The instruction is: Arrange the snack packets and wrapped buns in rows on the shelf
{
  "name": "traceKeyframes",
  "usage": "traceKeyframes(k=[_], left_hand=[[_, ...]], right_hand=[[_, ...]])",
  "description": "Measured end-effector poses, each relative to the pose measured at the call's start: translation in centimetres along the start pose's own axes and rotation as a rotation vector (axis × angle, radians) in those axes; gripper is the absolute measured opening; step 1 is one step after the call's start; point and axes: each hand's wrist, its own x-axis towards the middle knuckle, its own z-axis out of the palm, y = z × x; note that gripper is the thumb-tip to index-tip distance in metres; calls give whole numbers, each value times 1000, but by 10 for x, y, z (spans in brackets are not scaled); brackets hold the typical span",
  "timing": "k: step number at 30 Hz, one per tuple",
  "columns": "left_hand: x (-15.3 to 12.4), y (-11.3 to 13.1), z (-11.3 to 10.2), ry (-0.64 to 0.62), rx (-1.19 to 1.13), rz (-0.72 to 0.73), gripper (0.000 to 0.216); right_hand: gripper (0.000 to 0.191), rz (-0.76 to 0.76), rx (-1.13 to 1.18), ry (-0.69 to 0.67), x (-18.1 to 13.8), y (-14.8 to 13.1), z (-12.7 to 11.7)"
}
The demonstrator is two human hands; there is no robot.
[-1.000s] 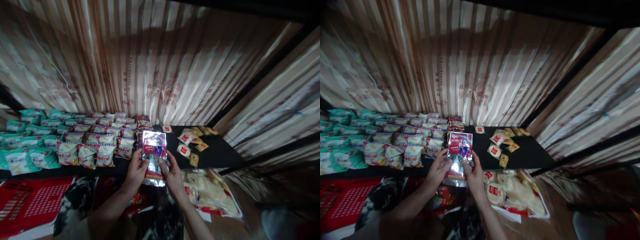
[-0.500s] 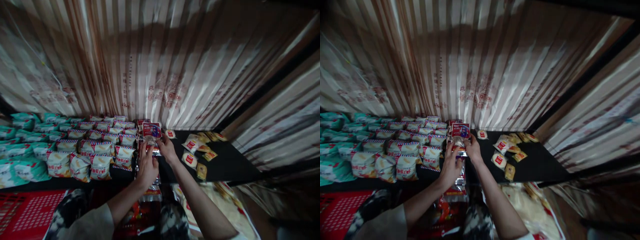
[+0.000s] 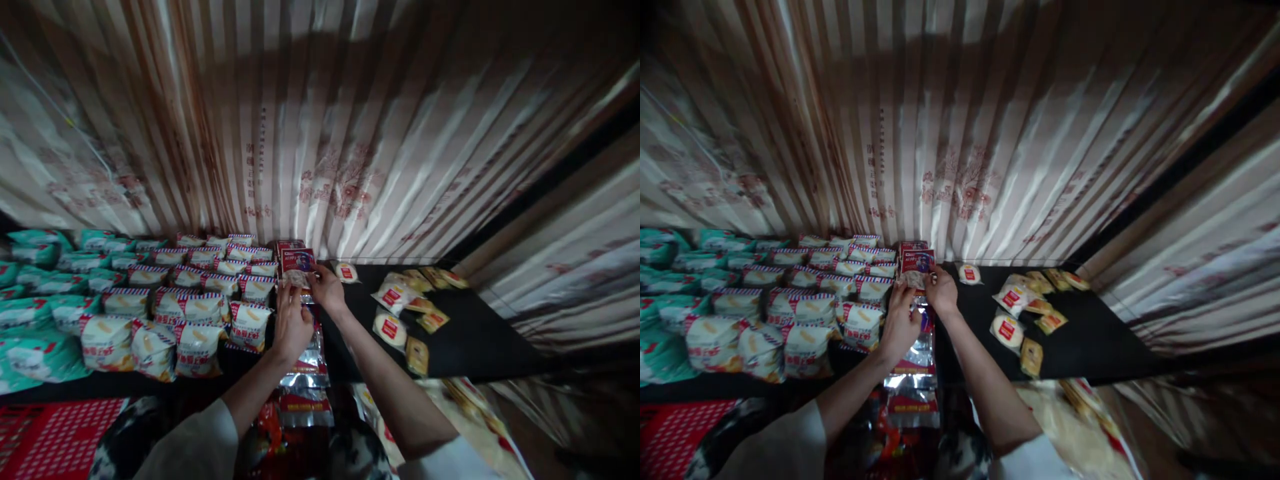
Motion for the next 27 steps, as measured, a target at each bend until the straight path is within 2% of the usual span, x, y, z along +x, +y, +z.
traceKeyframes(k=[5, 11, 16, 23, 27], left_hand=[[-1, -8, 4, -4, -16, 5, 53], [-4, -10, 7, -12, -30, -16, 56], [-8, -9, 10, -3, -52, -29, 57], [-9, -6, 12, -37, -40, -65, 60], [-8, -6, 11, -49, -35, -65, 61]], right_hand=[[37, -41, -186, 5, -5, -1, 5], [35, -113, -255, 35, -6, 2, 8], [35, -236, -283, 83, 9, -1, 14], [36, -436, -305, -77, 40, -20, 32], [39, -380, -364, -156, 45, -31, 38]])
